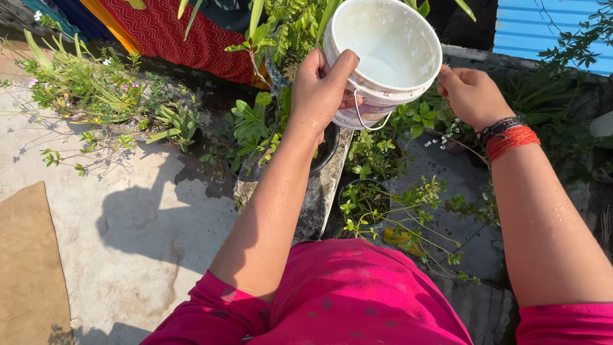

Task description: The person waters several potted plants by hand using a small bucket, dipping their hand into the water and splashing it onto the soil and leaves of various plants on a rooftop.

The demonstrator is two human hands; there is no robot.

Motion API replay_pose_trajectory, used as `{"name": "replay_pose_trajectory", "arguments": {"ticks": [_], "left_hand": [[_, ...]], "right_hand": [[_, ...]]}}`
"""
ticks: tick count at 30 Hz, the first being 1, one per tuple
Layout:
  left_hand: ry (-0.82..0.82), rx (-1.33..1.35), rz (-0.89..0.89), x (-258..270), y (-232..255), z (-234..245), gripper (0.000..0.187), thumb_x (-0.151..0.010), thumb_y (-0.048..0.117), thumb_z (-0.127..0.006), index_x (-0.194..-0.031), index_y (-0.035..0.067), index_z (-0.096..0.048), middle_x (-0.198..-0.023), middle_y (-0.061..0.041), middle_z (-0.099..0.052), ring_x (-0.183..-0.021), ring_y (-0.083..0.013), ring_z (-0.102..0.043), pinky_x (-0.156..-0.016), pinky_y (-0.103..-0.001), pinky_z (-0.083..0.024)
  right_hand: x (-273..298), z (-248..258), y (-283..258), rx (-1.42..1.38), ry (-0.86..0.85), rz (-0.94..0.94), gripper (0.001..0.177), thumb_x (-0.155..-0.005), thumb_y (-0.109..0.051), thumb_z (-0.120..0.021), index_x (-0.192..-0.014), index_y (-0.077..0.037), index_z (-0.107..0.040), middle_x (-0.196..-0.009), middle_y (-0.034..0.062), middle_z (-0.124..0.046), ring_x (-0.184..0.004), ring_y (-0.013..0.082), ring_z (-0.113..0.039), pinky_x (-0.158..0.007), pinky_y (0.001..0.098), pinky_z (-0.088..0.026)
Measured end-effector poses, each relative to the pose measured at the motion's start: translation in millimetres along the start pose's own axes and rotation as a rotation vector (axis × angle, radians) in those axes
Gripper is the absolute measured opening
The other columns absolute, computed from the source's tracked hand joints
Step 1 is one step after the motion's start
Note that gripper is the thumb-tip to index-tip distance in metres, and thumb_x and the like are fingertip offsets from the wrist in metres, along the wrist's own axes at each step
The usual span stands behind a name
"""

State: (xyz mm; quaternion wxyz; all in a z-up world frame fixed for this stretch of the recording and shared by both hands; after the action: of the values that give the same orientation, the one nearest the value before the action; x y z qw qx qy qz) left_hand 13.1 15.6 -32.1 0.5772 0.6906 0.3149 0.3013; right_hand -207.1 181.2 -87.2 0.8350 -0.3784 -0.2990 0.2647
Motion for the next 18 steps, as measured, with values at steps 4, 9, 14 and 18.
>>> {"name": "replay_pose_trajectory", "arguments": {"ticks": [4,9,14,18], "left_hand": [[-0.02,0.022,-0.016,-0.4,-3.6,-1.6,0.039,-0.081,0.036,-0.072,-0.095,0.001,-0.061,-0.085,-0.007,-0.064,-0.066,-0.0127,-0.071,-0.052,-0.028,-0.067],[-0.048,-0.035,-0.009,-4.3,-6.5,-3.9,0.039,-0.083,0.036,-0.073,-0.088,0.002,-0.056,-0.083,-0.006,-0.061,-0.062,-0.0138,-0.072,-0.051,-0.029,-0.065],[-0.106,-0.002,-0.029,-9.6,-18.6,-19.7,0.038,-0.083,0.034,-0.076,-0.085,0.002,-0.055,-0.078,-0.004,-0.061,-0.06,-0.0132,-0.069,-0.045,-0.03,-0.065],[-0.19,-0.053,-0.036,-1.1,-23.1,-41.5,0.038,-0.081,0.033,-0.076,-0.079,0.004,-0.051,-0.071,-0.004,-0.062,-0.055,-0.013,-0.069,-0.042,-0.029,-0.061]], "right_hand": [[-0.1,6.5,15.1,-0.705,0.106,0.293,0.034,-0.117,-0.038,-0.054,-0.096,-0.011,-0.058,-0.074,-0.0068,-0.05,-0.064,0.0052,-0.045,-0.059,0.0248,-0.038],[12.1,8.0,4.9,-0.025,0.304,0.372,0.022,-0.114,-0.024,-0.061,-0.11,-0.004,-0.067,-0.093,-0.0016,-0.068,-0.079,0.0069,-0.062,-0.07,0.0246,-0.051],[40.9,40.9,-57.5,-0.299,0.311,0.663,0.018,-0.12,-0.019,-0.056,-0.119,-0.003,-0.063,-0.107,0.0017,-0.068,-0.096,0.006,-0.069,-0.088,0.0183,-0.06],[-15.7,-1.0,-54.8,0.518,-0.147,0.32,0.031,-0.097,-0.027,-0.065,-0.122,-0.009,-0.07,-0.102,0.012,-0.077,-0.093,0.0245,-0.073,-0.085,0.0415,-0.055]]}}
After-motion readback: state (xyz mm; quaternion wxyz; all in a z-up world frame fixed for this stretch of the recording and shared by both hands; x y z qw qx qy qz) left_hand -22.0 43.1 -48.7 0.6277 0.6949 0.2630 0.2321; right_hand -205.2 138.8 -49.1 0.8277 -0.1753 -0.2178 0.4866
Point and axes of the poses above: each hand's wrist, its own x-axis away from the middle knuckle, its own z-axis out of the back of the hand, y = z × x, the point moved 3 cm from there along -x, towards the middle knuckle
